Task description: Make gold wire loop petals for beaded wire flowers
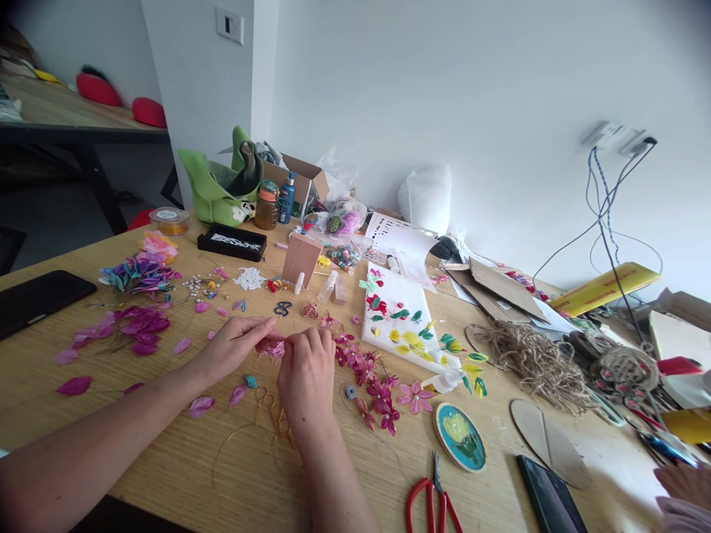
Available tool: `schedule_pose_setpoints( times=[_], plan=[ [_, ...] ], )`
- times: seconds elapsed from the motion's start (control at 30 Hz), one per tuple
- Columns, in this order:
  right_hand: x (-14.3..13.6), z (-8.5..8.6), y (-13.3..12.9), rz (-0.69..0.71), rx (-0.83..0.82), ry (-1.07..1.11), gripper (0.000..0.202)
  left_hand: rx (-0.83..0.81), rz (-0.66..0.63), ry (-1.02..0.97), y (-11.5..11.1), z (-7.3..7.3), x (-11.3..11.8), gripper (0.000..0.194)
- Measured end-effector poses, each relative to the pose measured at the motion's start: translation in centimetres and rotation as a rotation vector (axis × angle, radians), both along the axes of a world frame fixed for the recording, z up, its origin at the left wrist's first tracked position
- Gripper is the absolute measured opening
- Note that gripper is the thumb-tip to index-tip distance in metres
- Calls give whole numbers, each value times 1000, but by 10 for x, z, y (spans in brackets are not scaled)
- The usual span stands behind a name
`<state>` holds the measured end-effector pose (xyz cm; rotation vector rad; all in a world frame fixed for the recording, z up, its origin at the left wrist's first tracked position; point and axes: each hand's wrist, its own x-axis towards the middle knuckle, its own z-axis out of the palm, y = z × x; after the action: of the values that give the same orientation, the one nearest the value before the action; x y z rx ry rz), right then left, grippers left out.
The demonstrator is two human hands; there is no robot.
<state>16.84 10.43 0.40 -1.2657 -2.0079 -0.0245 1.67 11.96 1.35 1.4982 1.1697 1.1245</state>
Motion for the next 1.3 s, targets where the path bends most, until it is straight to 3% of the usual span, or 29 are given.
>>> schedule_pose_setpoints(
  times=[1.1,1.3],
  plan=[
    [-4,1,-4,-109,-3,103,19,178,-105,39,-9,5,1,48],
    [-4,3,-2,-122,-24,156,18,73,-89,-30,-4,-2,4,24]
  ],
)
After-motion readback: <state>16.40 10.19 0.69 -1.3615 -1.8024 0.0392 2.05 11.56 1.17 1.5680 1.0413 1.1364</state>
